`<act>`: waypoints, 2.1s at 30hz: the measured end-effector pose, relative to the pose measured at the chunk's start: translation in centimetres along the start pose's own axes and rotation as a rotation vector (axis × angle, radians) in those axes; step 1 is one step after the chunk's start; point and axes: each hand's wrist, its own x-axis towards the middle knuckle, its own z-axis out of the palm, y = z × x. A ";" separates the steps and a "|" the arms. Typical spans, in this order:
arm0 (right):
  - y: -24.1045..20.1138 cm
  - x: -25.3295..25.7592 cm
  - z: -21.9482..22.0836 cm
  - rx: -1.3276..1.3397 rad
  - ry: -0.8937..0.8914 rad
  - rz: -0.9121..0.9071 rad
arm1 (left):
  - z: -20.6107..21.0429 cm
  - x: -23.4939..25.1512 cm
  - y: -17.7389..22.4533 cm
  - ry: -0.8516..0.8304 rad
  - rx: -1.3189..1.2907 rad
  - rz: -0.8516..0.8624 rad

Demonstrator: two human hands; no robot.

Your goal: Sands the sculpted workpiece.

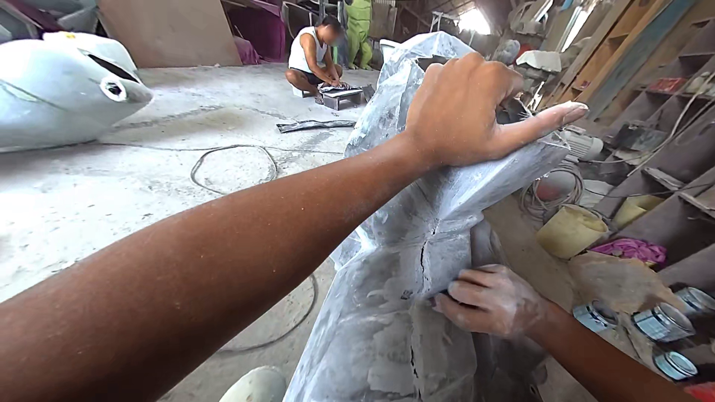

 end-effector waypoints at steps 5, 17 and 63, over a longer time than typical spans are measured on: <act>-0.4 1.4 0.5 0.017 0.019 -0.033 | 0.1 0.1 -0.1 -0.012 0.000 0.018; -0.2 1.9 0.6 0.049 0.033 -0.035 | -0.1 0.2 -0.1 -0.036 0.018 0.008; -0.5 -2.3 -0.7 -0.003 -0.009 0.062 | 1.1 0.9 1.3 0.005 -0.093 0.034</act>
